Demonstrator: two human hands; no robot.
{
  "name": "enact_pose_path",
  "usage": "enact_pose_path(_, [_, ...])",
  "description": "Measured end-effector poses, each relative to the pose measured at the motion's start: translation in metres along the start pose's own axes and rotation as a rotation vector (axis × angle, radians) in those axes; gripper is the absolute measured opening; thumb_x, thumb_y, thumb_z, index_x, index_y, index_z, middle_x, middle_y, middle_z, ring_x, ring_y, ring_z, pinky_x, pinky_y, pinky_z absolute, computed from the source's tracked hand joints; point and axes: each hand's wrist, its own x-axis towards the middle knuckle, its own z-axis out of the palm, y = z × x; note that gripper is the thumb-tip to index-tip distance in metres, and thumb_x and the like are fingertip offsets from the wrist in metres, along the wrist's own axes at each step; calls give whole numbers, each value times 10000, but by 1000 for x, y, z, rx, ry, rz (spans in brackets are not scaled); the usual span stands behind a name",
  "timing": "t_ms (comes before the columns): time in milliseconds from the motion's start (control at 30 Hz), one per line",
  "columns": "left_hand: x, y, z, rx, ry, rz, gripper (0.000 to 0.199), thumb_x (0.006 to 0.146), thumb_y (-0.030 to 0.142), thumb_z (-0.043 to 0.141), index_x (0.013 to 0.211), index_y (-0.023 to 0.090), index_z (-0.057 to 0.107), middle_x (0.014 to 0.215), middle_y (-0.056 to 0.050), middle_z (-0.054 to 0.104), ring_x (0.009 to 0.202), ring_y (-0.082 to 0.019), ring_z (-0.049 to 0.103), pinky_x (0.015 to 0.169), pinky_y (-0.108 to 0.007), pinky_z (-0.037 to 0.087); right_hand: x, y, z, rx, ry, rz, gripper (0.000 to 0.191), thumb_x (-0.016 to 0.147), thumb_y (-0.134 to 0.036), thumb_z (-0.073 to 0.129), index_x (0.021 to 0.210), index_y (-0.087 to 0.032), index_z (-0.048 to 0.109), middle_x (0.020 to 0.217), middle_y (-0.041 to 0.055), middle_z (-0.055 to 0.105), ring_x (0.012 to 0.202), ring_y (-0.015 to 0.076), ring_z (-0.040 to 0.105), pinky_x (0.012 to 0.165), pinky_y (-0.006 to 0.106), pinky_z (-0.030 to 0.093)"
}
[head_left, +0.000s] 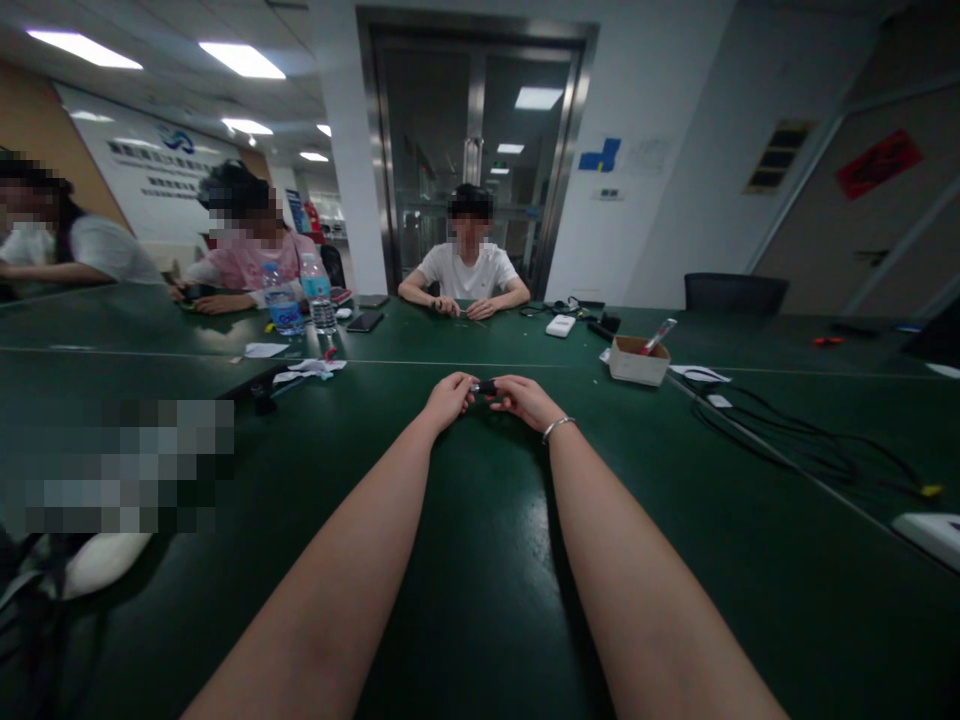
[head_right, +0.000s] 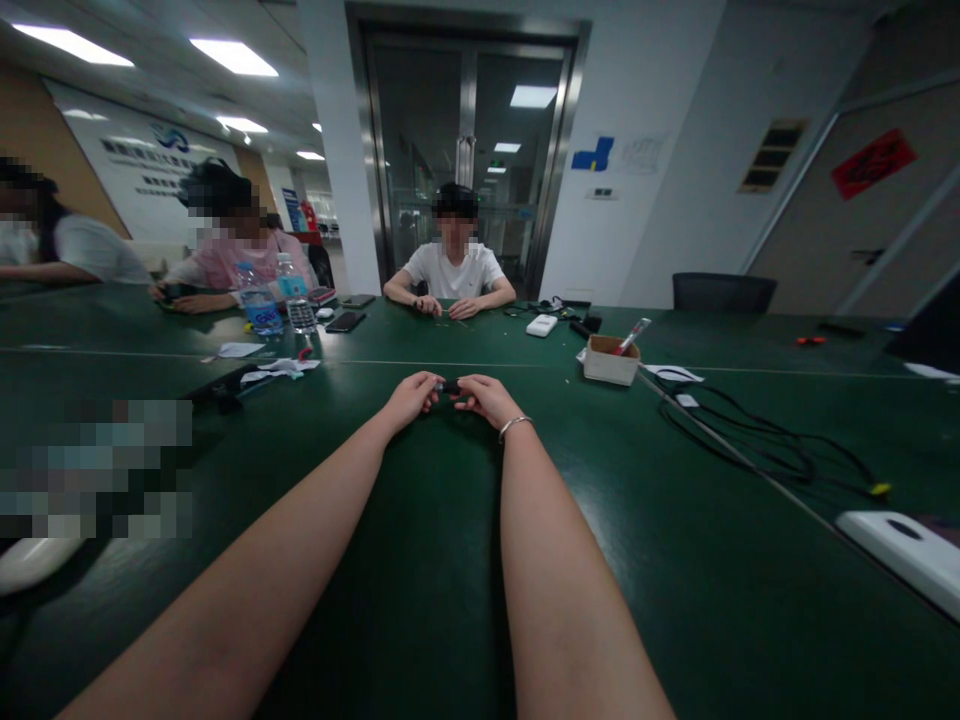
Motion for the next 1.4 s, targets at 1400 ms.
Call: enact_pose_path(1400, [1, -3, -5, -234, 61, 8, 280, 560, 188, 799, 805, 116, 682, 745, -51, 690, 708, -137, 639, 772, -321, 519, 2, -2, 0, -54, -41, -37, 406, 721, -43, 704, 1044, -221, 536, 740, -61, 627, 388, 22, 486, 574, 285, 611])
